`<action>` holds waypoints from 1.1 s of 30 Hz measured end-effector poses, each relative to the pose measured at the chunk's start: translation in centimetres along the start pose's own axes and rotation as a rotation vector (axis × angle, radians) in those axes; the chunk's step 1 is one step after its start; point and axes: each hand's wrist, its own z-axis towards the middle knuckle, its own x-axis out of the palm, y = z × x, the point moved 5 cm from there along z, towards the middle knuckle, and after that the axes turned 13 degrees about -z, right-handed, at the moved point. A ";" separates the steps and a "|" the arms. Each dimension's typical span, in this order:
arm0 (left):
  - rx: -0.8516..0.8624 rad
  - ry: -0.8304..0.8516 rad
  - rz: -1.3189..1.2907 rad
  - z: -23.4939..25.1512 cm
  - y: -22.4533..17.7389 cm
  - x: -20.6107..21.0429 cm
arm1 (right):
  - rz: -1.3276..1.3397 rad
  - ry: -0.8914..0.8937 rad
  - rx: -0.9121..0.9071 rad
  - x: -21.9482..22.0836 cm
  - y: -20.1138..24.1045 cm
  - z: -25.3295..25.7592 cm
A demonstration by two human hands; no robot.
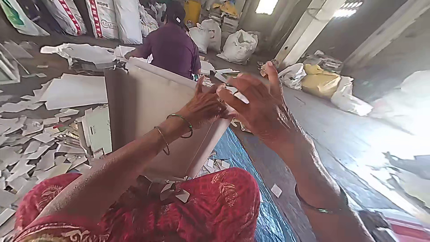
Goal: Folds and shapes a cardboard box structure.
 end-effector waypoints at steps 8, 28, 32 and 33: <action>-0.077 -0.320 0.036 -1.5 -0.9 -5.8 | 0.719 -0.159 0.647 7.6 1.1 -2.1; -0.185 -0.100 0.318 -1.6 1.4 -11.5 | 0.097 -0.097 0.263 3.8 -0.6 7.0; -0.237 -0.070 0.315 -1.7 1.4 -10.7 | 0.094 -0.108 0.266 3.5 -0.5 6.8; -0.214 -0.080 0.311 -1.7 1.4 -10.6 | 0.089 -0.105 0.260 3.5 -0.5 6.8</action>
